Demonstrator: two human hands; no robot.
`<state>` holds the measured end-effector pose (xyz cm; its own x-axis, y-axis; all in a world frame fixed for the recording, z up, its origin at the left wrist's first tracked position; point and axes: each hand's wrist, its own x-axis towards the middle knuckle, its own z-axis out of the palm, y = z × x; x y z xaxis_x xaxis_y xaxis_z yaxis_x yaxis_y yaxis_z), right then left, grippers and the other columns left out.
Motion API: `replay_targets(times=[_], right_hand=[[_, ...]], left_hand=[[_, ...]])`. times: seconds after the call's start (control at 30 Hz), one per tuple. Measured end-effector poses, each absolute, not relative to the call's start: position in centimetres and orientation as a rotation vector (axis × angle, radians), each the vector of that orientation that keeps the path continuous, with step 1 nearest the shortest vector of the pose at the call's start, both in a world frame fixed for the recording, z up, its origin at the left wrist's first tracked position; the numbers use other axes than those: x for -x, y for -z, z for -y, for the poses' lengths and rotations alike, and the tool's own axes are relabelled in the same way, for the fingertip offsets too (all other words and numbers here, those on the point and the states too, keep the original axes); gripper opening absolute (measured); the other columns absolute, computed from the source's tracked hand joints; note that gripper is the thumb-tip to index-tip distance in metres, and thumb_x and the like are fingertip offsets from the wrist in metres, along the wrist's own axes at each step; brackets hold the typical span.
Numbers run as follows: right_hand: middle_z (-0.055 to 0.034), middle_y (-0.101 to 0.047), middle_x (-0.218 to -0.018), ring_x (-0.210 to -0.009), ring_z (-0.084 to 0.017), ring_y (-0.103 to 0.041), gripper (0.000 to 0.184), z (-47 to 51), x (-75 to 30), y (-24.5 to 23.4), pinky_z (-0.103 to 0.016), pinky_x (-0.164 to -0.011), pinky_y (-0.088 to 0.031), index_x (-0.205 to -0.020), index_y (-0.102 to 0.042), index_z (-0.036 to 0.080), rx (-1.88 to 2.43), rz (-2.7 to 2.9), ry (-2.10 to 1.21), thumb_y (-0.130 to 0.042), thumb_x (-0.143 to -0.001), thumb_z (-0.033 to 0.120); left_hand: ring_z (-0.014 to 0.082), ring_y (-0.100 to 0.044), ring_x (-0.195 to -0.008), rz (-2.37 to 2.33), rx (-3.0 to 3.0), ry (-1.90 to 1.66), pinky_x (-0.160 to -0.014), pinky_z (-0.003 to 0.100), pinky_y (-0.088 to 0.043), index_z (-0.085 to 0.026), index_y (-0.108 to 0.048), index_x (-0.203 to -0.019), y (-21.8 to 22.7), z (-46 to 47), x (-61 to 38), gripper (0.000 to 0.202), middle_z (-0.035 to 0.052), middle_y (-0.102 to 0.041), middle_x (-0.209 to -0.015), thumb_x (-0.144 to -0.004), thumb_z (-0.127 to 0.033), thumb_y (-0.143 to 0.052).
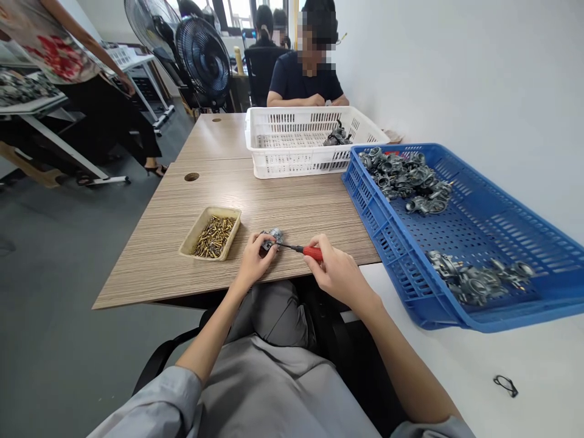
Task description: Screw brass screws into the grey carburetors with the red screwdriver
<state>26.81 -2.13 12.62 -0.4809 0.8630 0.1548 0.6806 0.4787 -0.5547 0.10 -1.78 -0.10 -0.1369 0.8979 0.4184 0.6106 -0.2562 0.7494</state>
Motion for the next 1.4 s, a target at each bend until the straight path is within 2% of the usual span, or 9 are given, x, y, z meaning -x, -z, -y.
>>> replay_targets(times=[0.07, 0.2, 0.4, 0.57, 0.73, 0.93, 1.1, 1.3, 1.4], right_hand=[[-0.0039, -0.081, -0.095, -0.079, -0.028, -0.078, 0.015, 2.17, -26.76, -12.70, -0.033, -0.071, -0.048, -0.121, -0.053, 0.028, 1.263, 2.322, -0.607, -0.056, -0.109, 0.038], [-0.0026, -0.078, -0.085, -0.073, -0.030, -0.077, 0.014, 2.20, -26.71, -12.75, -0.033, -0.068, -0.046, -0.115, -0.055, 0.028, 1.360, 2.304, -0.525, -0.055, -0.109, 0.041], [-0.0023, -0.080, -0.093, -0.078, -0.028, -0.077, 0.015, 2.19, -26.85, -12.57, -0.033, -0.072, -0.048, -0.121, -0.053, 0.029, 1.265, 2.331, -0.604, -0.058, -0.108, 0.037], [-0.0022, -0.077, -0.082, -0.073, -0.031, -0.076, 0.015, 2.02, -26.82, -12.50, -0.033, -0.067, -0.043, -0.112, -0.054, 0.028, 1.398, 2.319, -0.521, -0.055, -0.110, 0.043], [-0.0018, -0.079, -0.090, -0.075, -0.028, -0.075, 0.015, 2.13, -26.77, -12.55, -0.032, -0.069, -0.045, -0.120, -0.053, 0.028, 1.268, 2.349, -0.609, -0.056, -0.109, 0.038], [-0.0012, -0.076, -0.082, -0.071, -0.028, -0.074, 0.015, 2.03, -26.80, -12.37, -0.032, -0.067, -0.041, -0.112, -0.054, 0.028, 1.363, 2.320, -0.545, -0.055, -0.110, 0.043], [-0.0006, -0.076, -0.086, -0.071, -0.026, -0.071, 0.018, 2.06, -26.72, -12.32, -0.032, -0.069, -0.042, -0.121, -0.052, 0.028, 1.259, 2.336, -0.640, -0.058, -0.107, 0.038], [0.0012, -0.070, -0.074, -0.064, -0.026, -0.066, 0.020, 1.96, -26.67, -12.17, -0.032, -0.067, -0.038, -0.113, -0.052, 0.028, 1.360, 2.272, -0.655, -0.056, -0.109, 0.047], [0.0021, -0.069, -0.074, -0.064, -0.026, -0.066, 0.019, 1.99, -26.61, -12.25, -0.031, -0.067, -0.038, -0.115, -0.052, 0.028, 1.321, 2.286, -0.687, -0.057, -0.108, 0.045]], left_hand=[[0.0268, -0.067, -0.117, -1.692, -1.833, -1.348, -0.109, 0.043, -0.056, -0.025, -0.072, -0.115, 0.08, 1.79, -0.09, 0.013, 0.0089, -0.065, -0.118, -0.103, -0.028, -0.069], [0.0269, -0.067, -0.118, -1.700, -1.827, -1.341, -0.110, 0.044, -0.056, -0.026, -0.072, -0.116, 0.04, 1.82, -0.06, 0.014, 0.0087, -0.065, -0.119, -0.102, -0.028, -0.069], [0.0270, -0.067, -0.118, -1.693, -1.828, -1.345, -0.110, 0.044, -0.056, -0.026, -0.072, -0.116, 0.16, 1.78, -0.04, 0.014, 0.0087, -0.065, -0.119, -0.102, -0.028, -0.069], [0.0270, -0.067, -0.119, -1.700, -1.823, -1.340, -0.110, 0.043, -0.055, -0.026, -0.072, -0.116, 0.10, 1.78, -0.06, 0.014, 0.0086, -0.065, -0.120, -0.102, -0.028, -0.069], [0.0267, -0.067, -0.118, -1.694, -1.825, -1.347, -0.110, 0.043, -0.055, -0.026, -0.072, -0.116, -0.01, 1.81, -0.07, 0.014, 0.0086, -0.065, -0.119, -0.102, -0.027, -0.069], [0.0265, -0.067, -0.118, -1.694, -1.819, -1.346, -0.109, 0.042, -0.056, -0.025, -0.072, -0.115, -0.01, 1.83, -0.06, 0.013, 0.0088, -0.065, -0.119, -0.102, -0.027, -0.069], [0.0263, -0.067, -0.118, -1.700, -1.828, -1.342, -0.109, 0.041, -0.055, -0.024, -0.072, -0.116, 0.02, 1.84, -0.06, 0.014, 0.0085, -0.065, -0.118, -0.102, -0.027, -0.069], [0.0259, -0.067, -0.117, -1.707, -1.811, -1.339, -0.109, 0.041, -0.055, -0.024, -0.073, -0.116, -0.10, 1.88, -0.04, 0.014, 0.0087, -0.064, -0.119, -0.103, -0.028, -0.069], [0.0261, -0.067, -0.118, -1.700, -1.812, -1.338, -0.109, 0.041, -0.055, -0.024, -0.073, -0.116, -0.09, 1.88, -0.02, 0.014, 0.0088, -0.064, -0.119, -0.103, -0.028, -0.069]])
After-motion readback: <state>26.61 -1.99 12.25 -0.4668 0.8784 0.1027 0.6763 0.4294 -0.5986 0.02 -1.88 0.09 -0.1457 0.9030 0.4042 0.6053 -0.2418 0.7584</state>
